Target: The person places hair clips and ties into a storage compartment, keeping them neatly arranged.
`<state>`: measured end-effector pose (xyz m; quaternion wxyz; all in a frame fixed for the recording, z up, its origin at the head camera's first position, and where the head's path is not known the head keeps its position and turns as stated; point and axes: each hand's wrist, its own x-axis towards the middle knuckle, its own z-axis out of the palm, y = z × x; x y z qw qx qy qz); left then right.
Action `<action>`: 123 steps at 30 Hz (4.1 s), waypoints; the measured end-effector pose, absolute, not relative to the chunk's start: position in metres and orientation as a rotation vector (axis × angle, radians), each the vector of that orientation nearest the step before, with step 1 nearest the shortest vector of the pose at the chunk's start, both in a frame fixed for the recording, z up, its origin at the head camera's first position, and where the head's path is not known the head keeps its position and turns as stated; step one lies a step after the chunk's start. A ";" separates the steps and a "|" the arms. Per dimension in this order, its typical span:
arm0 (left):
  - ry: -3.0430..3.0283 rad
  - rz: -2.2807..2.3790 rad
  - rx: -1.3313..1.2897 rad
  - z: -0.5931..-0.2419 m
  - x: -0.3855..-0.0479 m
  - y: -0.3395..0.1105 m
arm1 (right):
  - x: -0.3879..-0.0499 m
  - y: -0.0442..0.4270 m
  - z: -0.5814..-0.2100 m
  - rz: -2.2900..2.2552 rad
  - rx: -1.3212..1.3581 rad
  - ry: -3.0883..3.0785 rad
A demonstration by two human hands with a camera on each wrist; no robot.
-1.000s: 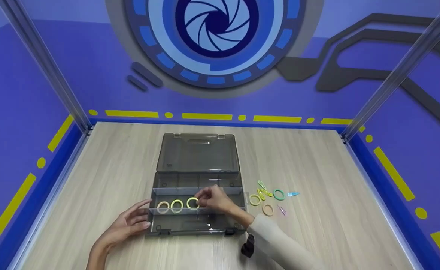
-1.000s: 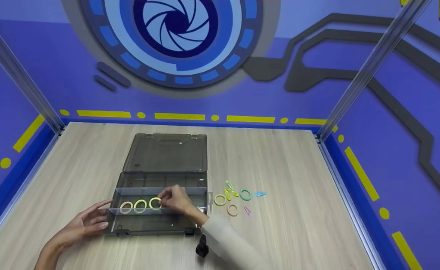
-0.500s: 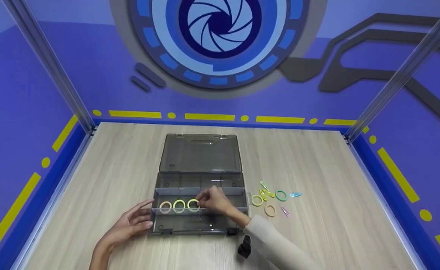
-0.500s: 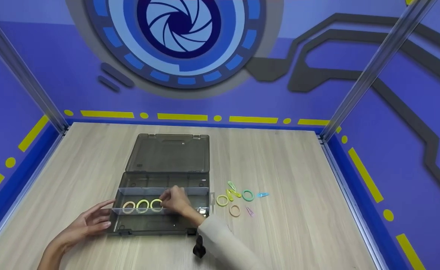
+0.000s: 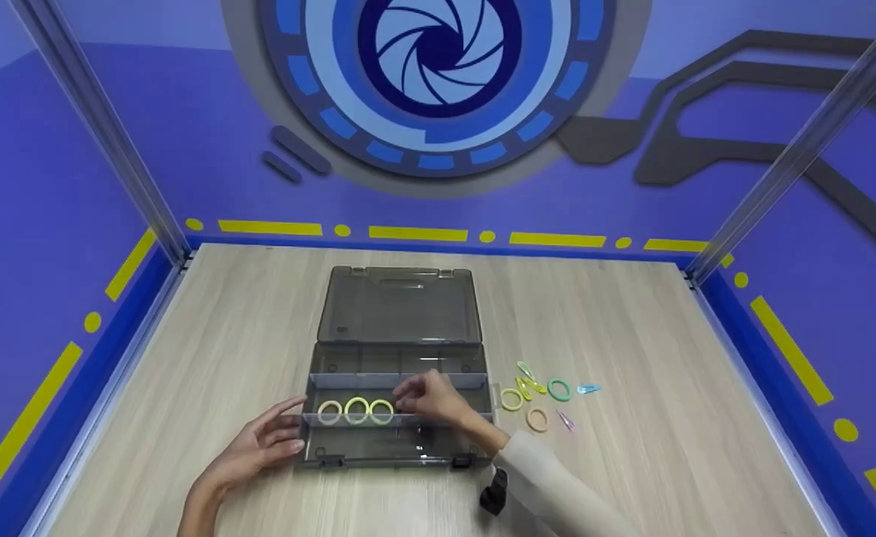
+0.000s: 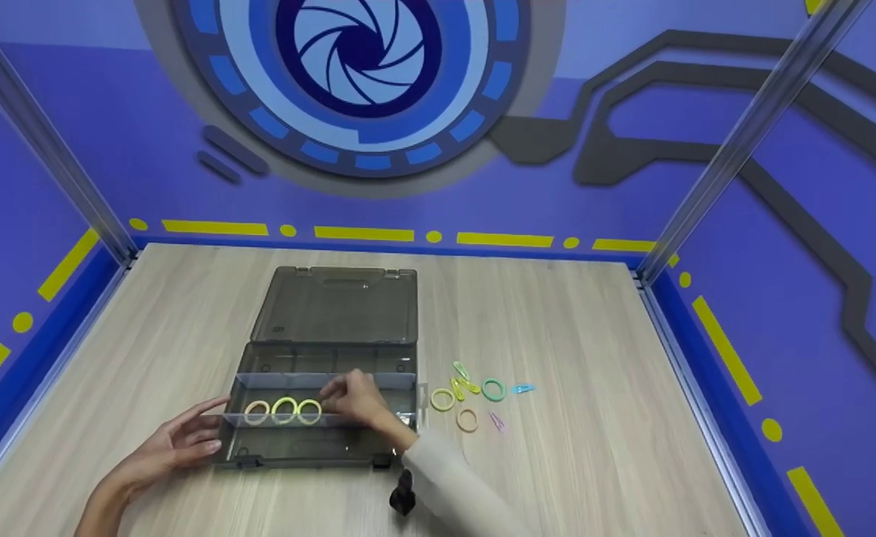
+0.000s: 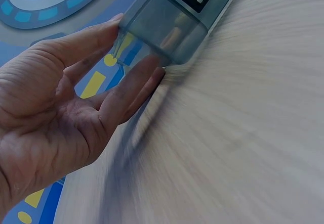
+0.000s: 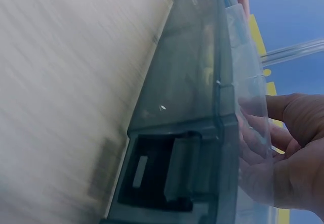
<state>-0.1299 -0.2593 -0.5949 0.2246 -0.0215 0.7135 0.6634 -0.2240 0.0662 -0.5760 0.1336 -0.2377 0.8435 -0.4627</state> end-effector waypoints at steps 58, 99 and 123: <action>2.000 1.787 -0.068 -0.597 -0.131 -0.260 | -0.246 0.299 -0.570 -1.403 0.083 2.704; 1.999 1.811 -0.081 -0.598 -0.129 -0.259 | -0.241 0.314 -0.583 -1.285 0.072 2.689; 2.000 1.820 -0.030 -0.600 -0.129 -0.261 | -0.237 0.320 -0.578 -1.372 0.107 2.578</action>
